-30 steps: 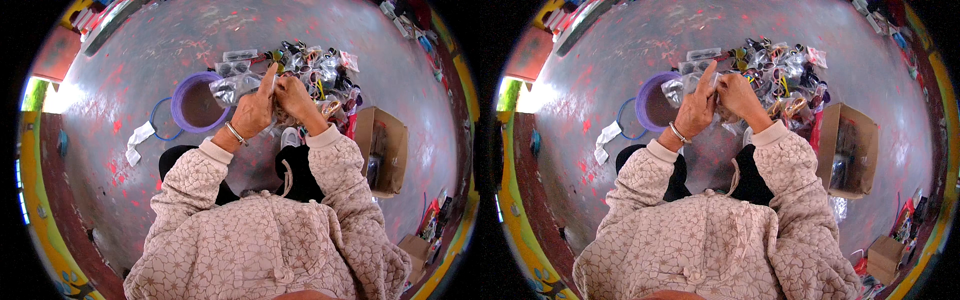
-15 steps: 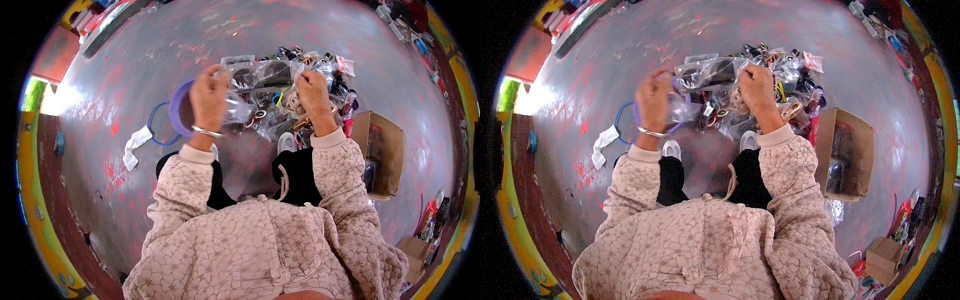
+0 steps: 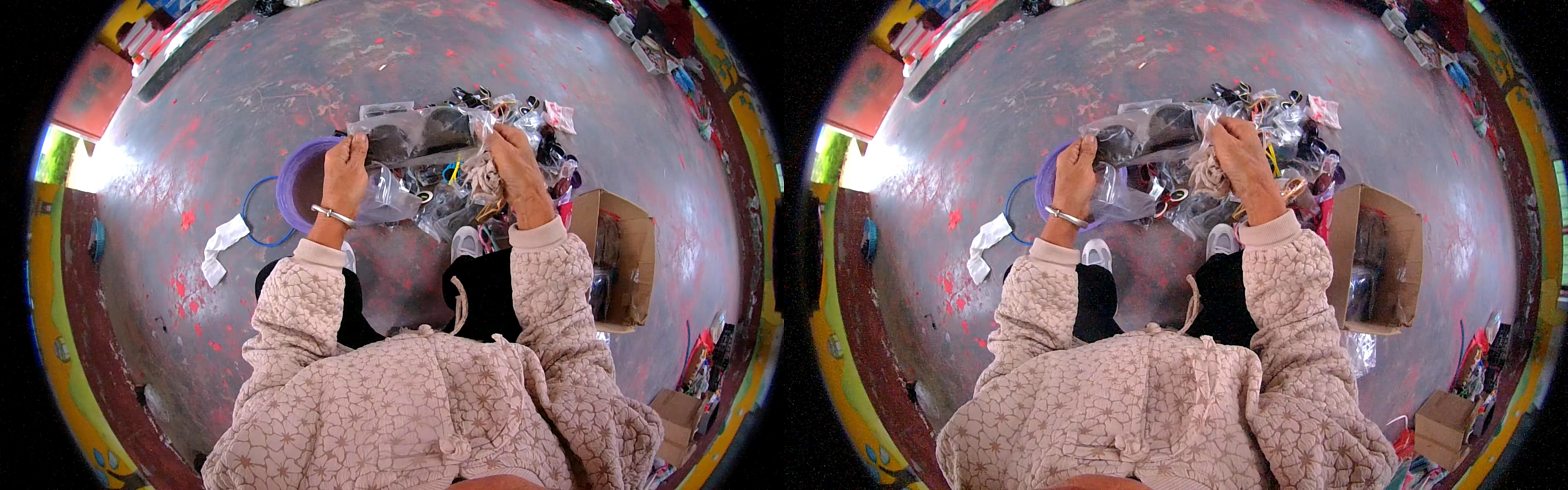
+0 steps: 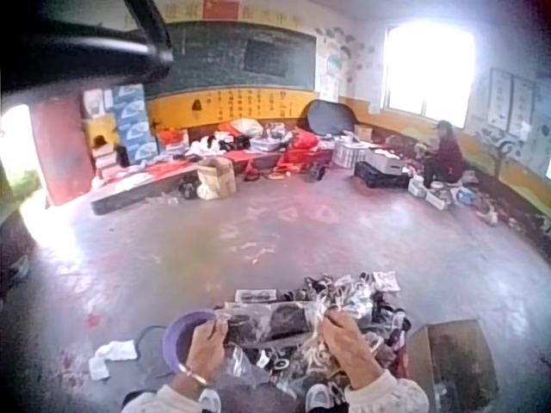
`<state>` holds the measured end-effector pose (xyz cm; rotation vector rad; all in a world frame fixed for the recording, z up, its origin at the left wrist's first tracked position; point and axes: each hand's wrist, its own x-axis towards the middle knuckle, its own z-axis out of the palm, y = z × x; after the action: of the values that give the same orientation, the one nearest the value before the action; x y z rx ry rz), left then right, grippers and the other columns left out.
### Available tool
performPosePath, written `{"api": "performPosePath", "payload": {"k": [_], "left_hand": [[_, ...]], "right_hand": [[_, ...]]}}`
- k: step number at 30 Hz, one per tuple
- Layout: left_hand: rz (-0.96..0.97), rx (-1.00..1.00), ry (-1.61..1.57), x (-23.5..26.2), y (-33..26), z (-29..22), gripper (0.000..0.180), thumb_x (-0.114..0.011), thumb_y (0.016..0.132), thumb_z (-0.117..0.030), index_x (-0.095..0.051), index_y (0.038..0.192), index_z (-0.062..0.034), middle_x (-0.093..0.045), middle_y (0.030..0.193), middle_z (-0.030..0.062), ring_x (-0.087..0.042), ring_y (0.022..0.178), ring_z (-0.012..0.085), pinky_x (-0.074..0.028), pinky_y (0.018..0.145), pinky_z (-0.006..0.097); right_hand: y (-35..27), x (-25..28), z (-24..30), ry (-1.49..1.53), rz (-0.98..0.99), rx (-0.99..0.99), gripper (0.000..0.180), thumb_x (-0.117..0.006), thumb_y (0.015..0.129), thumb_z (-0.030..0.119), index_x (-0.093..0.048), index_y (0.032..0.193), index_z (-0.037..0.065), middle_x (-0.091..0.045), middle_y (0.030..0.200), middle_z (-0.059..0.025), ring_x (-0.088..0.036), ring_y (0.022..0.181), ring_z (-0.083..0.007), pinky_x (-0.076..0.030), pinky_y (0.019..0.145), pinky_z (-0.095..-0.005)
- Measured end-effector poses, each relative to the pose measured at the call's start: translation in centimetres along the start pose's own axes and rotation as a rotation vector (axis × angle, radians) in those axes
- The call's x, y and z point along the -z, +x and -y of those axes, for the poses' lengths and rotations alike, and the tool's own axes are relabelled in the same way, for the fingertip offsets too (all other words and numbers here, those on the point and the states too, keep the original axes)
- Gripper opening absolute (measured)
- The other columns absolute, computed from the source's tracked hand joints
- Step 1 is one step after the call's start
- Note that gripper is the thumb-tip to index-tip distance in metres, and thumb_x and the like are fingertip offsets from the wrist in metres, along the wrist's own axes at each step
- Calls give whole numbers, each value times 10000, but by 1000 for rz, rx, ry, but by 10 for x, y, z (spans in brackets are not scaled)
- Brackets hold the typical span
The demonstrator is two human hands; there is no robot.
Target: The person places individual pairs of sunglasses into plastic bags and then puts the bagged sunglasses into a cardboard box.
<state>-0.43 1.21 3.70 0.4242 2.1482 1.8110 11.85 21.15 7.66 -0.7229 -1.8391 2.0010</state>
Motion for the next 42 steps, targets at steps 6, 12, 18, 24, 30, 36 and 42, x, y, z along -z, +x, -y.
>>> {"api": "performPosePath", "payload": {"k": [6, 12, 18, 24, 30, 36, 42], "left_hand": [[-31, -68, -61, -4, 2, 4, 315, -454, 915, -281, -590, 869, 0, -485, 696, -48, -392, 627, 56, -349, 565, 230], [-85, -51, -74, -1, -1, -6, 377, -434, 914, -274, -559, 815, 67, -449, 624, 26, -354, 615, 112, -356, 577, 279], [-93, -150, 57, -1, 3, 2, 386, -433, 907, -291, -539, 810, 67, -476, 599, 100, -375, 579, 155, -352, 556, 321], [-135, -174, 180, 5, 5, -1, 383, -431, 901, -290, -521, 785, 64, -456, 598, 187, -383, 545, 259, -351, 548, 368], [-162, -270, 380, 7, 8, 1, 407, -427, 902, -301, -508, 775, 77, -478, 627, 219, -423, 556, 309, -355, 555, 388], [37, -244, 208, 14, 11, 7, 382, -430, 903, -273, -515, 782, 79, -506, 667, 246, -452, 595, 381, -366, 559, 382], [-8, -253, 363, 12, 4, -9, 373, -438, 900, -271, -521, 781, 73, -498, 655, 245, -484, 614, 382, -385, 572, 395]], "right_hand": [[-6, 1, 8, 133, 29, -150, 214, -544, 821, 191, -599, 793, -13, -531, 640, 22, -486, 552, -57, -379, 470, -209], [-14, 0, 21, 198, 67, -206, 153, -565, 794, 155, -587, 771, 5, -548, 642, 7, -506, 520, -71, -398, 469, -205], [2, 12, 4, 110, 223, -222, 150, -562, 799, 151, -594, 733, 19, -539, 606, 18, -498, 499, -62, -391, 453, -203], [2, 10, -1, 13, 218, -187, 252, -582, 816, 236, -601, 740, -3, -547, 607, 14, -467, 471, -57, -368, 433, -216], [14, 23, -16, -340, 287, -143, 266, -612, 814, 271, -582, 794, 7, -576, 639, -30, -520, 502, -68, -409, 437, -205], [-17, 5, 18, -15, 207, -223, 351, -663, 770, 351, -577, 769, 11, -569, 612, -43, -533, 476, -89, -416, 417, -206], [-16, 7, 9, 84, 230, -237, 333, -663, 771, 328, -591, 750, 3, -574, 626, -45, -536, 481, -97, -418, 421, -212]]}}
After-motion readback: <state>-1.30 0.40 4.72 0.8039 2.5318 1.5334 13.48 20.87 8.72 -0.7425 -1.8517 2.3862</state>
